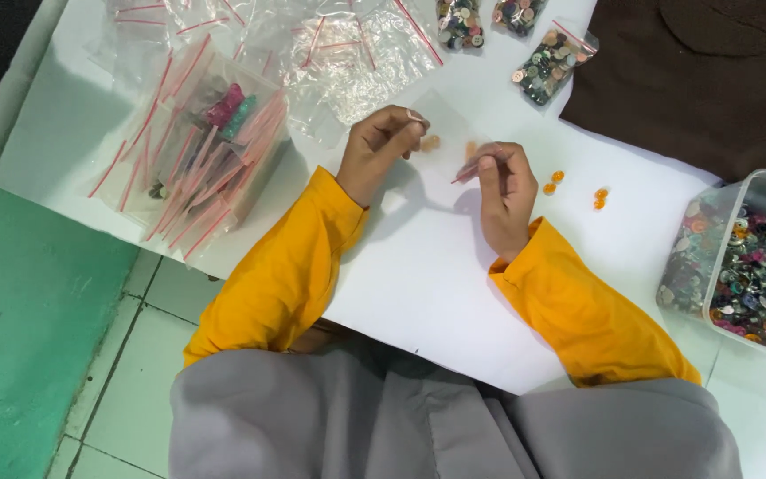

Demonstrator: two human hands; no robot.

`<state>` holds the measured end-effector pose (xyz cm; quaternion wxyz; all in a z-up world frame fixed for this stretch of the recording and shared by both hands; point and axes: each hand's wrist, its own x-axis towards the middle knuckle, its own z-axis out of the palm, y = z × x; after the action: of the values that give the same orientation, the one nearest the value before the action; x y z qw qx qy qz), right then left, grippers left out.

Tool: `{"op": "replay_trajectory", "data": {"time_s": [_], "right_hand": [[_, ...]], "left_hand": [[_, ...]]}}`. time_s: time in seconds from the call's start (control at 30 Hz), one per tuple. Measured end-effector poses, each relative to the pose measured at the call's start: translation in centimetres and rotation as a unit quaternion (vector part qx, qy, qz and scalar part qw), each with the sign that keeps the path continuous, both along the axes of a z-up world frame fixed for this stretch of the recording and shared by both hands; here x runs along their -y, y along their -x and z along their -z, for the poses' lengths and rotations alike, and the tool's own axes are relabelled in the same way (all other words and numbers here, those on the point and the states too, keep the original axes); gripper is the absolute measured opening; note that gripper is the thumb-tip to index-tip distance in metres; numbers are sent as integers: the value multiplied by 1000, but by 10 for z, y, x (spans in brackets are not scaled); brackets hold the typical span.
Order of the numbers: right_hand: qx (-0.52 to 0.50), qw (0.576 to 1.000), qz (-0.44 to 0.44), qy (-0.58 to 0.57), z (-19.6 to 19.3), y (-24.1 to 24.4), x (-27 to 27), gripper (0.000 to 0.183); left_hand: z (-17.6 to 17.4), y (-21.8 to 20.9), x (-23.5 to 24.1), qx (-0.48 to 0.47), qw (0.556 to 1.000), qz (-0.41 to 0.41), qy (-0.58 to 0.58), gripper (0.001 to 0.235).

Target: Sorting colorful buttons from a container and placing them into small plastic bags

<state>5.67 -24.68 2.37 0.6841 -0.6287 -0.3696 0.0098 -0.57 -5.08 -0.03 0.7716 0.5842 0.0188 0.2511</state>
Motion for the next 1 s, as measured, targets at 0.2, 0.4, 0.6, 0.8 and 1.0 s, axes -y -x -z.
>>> {"op": "replay_trajectory", "data": {"time_s": [0.2, 0.4, 0.6, 0.8, 1.0], "right_hand": [[-10, 1000, 24, 1, 3, -11, 13, 19], [11, 1000, 1, 9, 9, -10, 12, 18], [31, 998, -23, 41, 7, -4, 11, 18], [54, 996, -49, 52, 10, -7, 12, 12], [68, 994, -56, 61, 13, -10, 13, 11]], "left_hand": [[-11, 5, -16, -10, 998, -50, -25, 11], [-46, 19, -10, 138, 881, -164, -422, 58], [-54, 24, 19, 159, 751, -140, -626, 81], [-24, 13, 20, 158, 746, -119, -636, 75], [-32, 20, 17, 119, 747, -94, -647, 70]]}}
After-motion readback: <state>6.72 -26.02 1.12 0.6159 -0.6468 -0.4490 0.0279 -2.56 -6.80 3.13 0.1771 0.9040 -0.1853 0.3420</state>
